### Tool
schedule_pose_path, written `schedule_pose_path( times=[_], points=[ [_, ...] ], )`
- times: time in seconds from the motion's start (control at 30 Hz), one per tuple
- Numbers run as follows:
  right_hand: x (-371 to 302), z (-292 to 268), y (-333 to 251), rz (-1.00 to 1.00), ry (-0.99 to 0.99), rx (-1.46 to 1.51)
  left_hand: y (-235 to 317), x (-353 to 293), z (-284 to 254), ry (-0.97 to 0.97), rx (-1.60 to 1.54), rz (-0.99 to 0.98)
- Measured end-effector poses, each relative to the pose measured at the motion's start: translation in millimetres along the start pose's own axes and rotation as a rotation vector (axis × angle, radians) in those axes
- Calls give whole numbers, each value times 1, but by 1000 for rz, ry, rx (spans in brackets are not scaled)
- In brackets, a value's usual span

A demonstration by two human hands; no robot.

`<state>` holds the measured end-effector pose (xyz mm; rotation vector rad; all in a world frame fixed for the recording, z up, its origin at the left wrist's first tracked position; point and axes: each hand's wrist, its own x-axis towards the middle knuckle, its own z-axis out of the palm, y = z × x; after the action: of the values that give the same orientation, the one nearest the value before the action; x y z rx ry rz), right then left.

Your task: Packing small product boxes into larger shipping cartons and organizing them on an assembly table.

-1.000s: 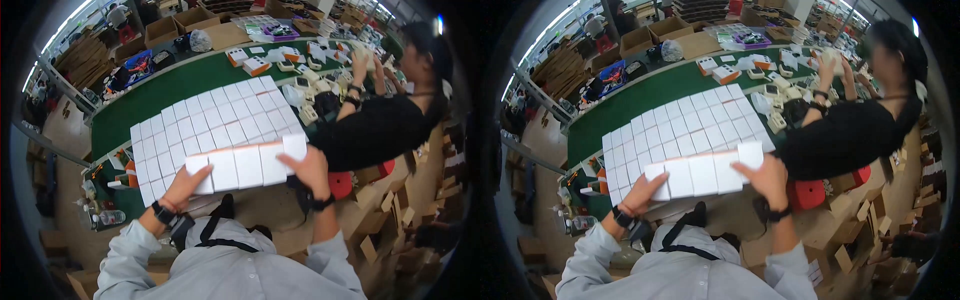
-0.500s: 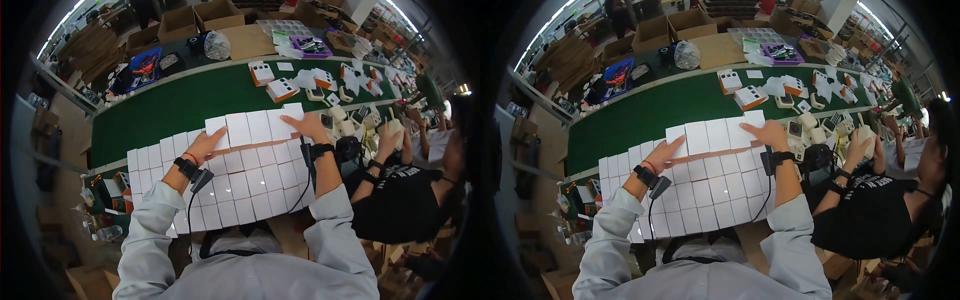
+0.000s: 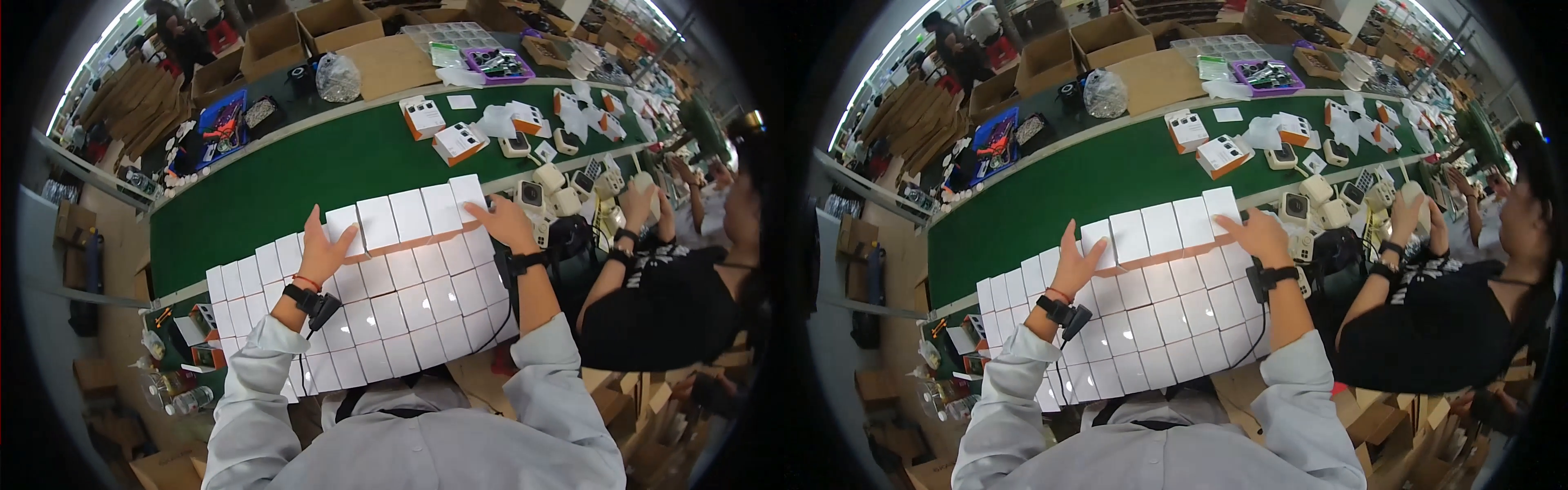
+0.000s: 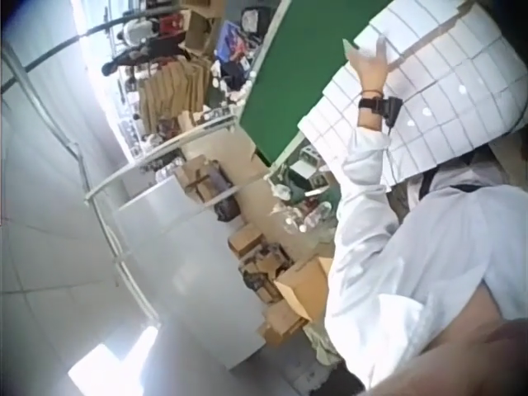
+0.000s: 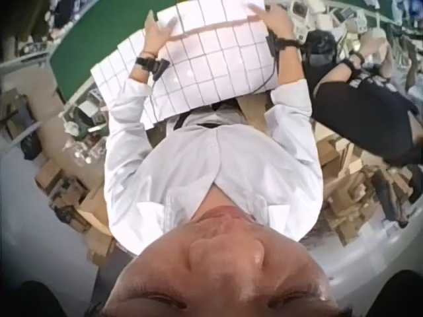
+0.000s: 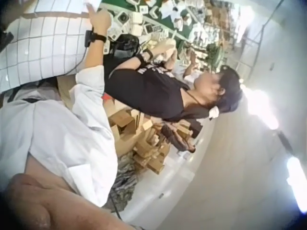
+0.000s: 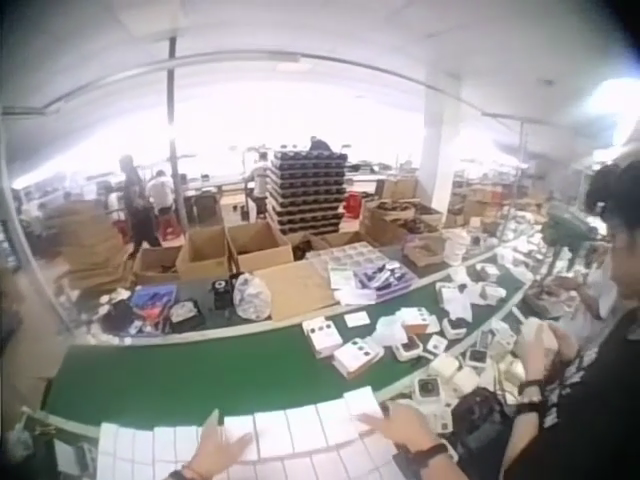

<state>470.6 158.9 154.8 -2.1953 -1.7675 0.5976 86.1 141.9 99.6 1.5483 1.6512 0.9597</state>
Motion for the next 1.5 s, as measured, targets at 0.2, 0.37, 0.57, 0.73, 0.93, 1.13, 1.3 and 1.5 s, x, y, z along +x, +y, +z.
schedule_pose_path(
  times=[0.2, 0.37, 0.57, 0.73, 0.93, 1.13, 1.3, 1.5],
  points=[
    [-187, 15, 61, 62, 274, 430, 26, -71, -39, 221, 19, 287],
    [-427, 71, 69, 379, 357, 745, 83, -177, -61, 13, -360, 150],
    [-623, 179, 65, 624, 175, 810, 118, -300, -2, -723, -590, 113],
    [-635, 251, 64, 748, 599, 920, 107, -326, 69, -1202, -308, 172],
    [-708, 339, 127, 1137, 1085, 1200, 100, -418, 207, -1705, 22, 236],
    [-748, 435, 217, 1488, 1559, 1912, 42, -584, 396, -2081, 389, 341],
    [-751, 540, 308, 1585, 1837, 2063, -95, -753, 566, -2116, 749, 700],
    [-749, 681, 412, 2303, 2092, 1690, -290, -889, 666, -2089, 1335, 1180]
  ],
)
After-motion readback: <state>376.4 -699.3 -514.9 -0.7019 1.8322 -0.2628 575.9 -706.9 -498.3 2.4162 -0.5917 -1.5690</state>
